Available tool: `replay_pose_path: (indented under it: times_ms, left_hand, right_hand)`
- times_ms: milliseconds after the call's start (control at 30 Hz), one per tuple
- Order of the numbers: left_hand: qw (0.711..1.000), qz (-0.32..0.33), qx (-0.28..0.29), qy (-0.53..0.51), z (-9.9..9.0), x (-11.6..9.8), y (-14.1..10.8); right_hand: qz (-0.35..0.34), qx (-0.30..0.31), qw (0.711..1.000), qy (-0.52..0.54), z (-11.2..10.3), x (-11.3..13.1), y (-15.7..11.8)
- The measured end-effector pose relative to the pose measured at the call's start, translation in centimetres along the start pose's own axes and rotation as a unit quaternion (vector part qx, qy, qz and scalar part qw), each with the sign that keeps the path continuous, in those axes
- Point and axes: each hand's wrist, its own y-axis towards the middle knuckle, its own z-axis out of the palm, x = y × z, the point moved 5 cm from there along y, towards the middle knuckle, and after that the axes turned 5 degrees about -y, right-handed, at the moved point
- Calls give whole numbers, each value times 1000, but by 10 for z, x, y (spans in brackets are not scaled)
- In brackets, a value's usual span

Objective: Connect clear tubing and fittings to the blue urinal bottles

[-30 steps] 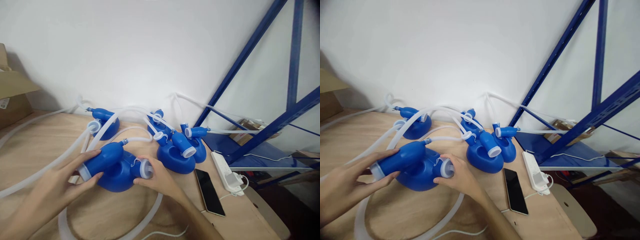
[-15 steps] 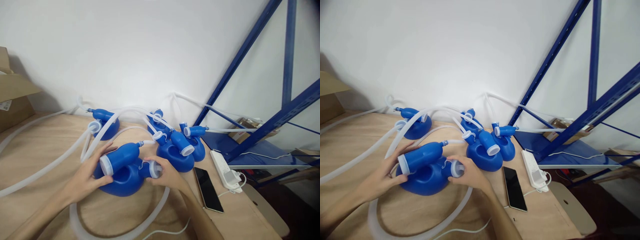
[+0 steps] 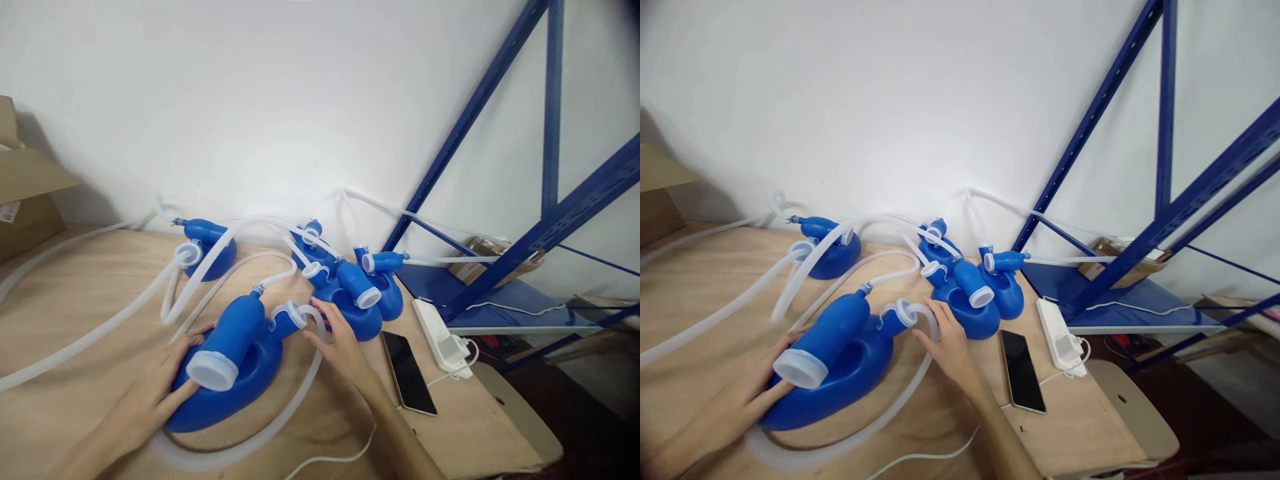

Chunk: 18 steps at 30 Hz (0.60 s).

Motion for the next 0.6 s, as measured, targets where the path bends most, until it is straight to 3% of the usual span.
replay_pose_path:
  times_ms: [233,367,467,600]
  left_hand:
    - [991,-88,-81,65,-18,19,13]
    - [985,-131,-78,84,-1,11,38]
    - [985,-132,-55,98,18,0,66]
    - [988,-113,-46,98,36,-9,111]
  right_hand:
    - [73,112,991,14,9,-31,-32]
    - [39,161,986,-35,24,-35,-40]
    - [-9,189,978,-83,35,-35,-43]
    - [-22,185,976,-116,40,-37,-46]
